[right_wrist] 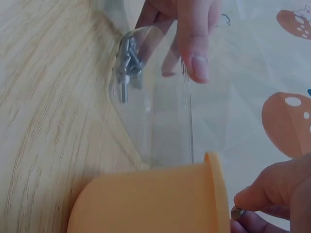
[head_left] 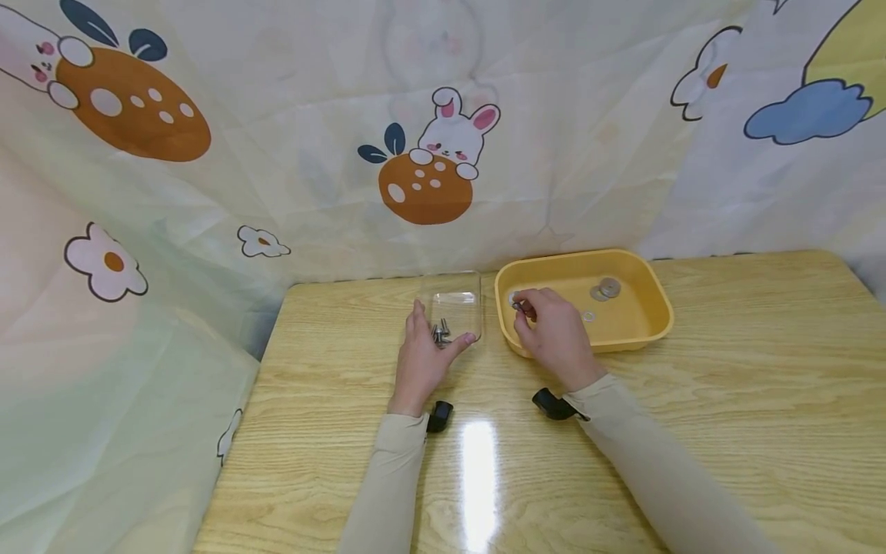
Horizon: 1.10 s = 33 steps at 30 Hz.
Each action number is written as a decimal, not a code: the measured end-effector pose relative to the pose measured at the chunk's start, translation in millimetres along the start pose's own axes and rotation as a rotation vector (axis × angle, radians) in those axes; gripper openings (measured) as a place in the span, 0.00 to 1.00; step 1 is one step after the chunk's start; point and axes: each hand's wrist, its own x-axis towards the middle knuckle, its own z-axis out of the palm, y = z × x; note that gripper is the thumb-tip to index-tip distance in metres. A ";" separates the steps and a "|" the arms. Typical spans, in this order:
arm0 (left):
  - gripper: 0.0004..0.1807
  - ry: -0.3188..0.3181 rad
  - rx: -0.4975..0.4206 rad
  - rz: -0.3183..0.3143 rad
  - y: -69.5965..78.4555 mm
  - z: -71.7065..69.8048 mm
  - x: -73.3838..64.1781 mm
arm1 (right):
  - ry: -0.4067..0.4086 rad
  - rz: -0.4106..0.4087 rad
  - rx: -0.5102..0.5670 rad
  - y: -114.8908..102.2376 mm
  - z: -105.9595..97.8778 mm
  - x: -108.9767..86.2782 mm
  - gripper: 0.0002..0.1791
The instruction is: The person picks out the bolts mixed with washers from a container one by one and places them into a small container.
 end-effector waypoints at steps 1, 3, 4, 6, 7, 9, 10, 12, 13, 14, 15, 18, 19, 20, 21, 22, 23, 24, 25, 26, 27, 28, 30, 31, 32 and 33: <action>0.67 0.000 -0.001 0.000 0.0 -0.1 -0.1 | -0.008 -0.004 0.005 -1.3 1.0 0.5 0.08; 0.67 0.001 -0.001 0.001 -0.1 -0.3 -0.1 | -0.018 -0.013 0.009 -3.5 3.5 1.8 0.08; 0.67 0.001 -0.001 0.001 0.2 -0.5 -0.1 | -0.021 -0.021 0.011 -4.9 4.3 2.5 0.08; 0.67 0.002 0.002 0.002 0.4 -0.7 0.1 | -0.023 -0.038 0.012 -7.5 6.2 4.1 0.08; 0.67 0.002 0.005 0.002 0.5 -0.9 0.1 | -0.023 -0.047 0.012 -8.6 7.2 4.9 0.08; 0.68 0.002 0.008 0.000 -0.1 -0.7 0.5 | -0.031 -0.061 0.013 -10.9 9.4 6.4 0.08; 0.68 0.002 0.009 -0.002 -0.1 -0.7 0.5 | -0.035 -0.066 0.014 -12.2 10.1 7.1 0.08; 0.68 0.002 0.012 -0.001 -0.7 -0.4 0.9 | -0.049 -0.066 0.015 -14.4 11.8 8.0 0.08; 0.68 0.003 0.013 0.000 -0.8 -0.3 1.0 | -0.058 -0.066 0.013 -15.3 12.8 8.5 0.07; 0.68 0.004 0.014 0.001 -0.8 -0.3 1.1 | -0.067 -0.067 0.012 -16.3 13.7 9.0 0.08; 0.68 0.004 0.015 0.002 -0.5 -0.4 0.9 | -0.074 -0.067 0.010 -17.1 14.5 9.6 0.08; 0.68 0.008 0.016 0.006 -0.2 -0.3 0.8 | -0.088 -0.078 0.009 -18.8 17.6 11.2 0.08; 0.68 0.009 0.015 0.005 0.1 -0.3 0.9 | -0.093 -0.084 0.011 -19.0 18.7 11.9 0.08; 0.68 0.009 0.016 0.004 0.3 -0.3 1.0 | -0.096 -0.089 0.015 -19.4 19.8 12.6 0.08; 0.68 0.009 0.014 0.004 0.5 -0.4 1.1 | -0.098 -0.092 0.018 -19.3 21.1 13.2 0.08; 0.68 0.009 0.014 0.003 0.7 -0.4 1.1 | -0.100 -0.096 0.022 -19.5 22.0 13.8 0.08; 0.67 0.009 0.013 0.003 0.8 -0.5 1.2 | -0.102 -0.101 0.025 -19.7 23.0 14.4 0.09; 0.67 0.009 0.014 0.002 0.9 -0.6 1.3 | -0.105 -0.106 0.025 -19.9 23.9 14.9 0.09; 0.67 0.009 0.016 0.005 0.9 -0.5 1.4 | -0.105 -0.114 0.023 -20.2 24.6 15.5 0.09; 0.67 0.009 0.018 0.007 0.8 -0.5 1.4 | -0.109 -0.122 0.022 -20.4 25.4 16.0 0.09; 0.67 0.009 0.017 0.009 0.8 -0.5 1.4 | -0.113 -0.131 0.018 -20.6 26.2 16.6 0.08; 0.67 0.010 0.018 0.011 0.7 -0.5 1.3 | -0.118 -0.142 0.013 -21.1 26.7 17.1 0.08; 0.67 0.012 0.021 0.013 0.2 -0.6 1.0 | -0.132 -0.161 -0.001 -21.2 28.8 18.1 0.08; 0.68 0.013 0.020 0.013 -0.1 -0.6 0.8 | -0.139 -0.169 -0.006 -21.3 29.8 18.6 0.08; 0.68 0.012 0.021 0.014 -0.4 -0.8 0.5 | -0.146 -0.175 -0.010 -21.4 30.7 19.0 0.08; 0.68 0.012 0.022 0.014 -0.6 -0.8 0.3 | -0.154 -0.180 -0.017 -21.5 31.6 19.4 0.08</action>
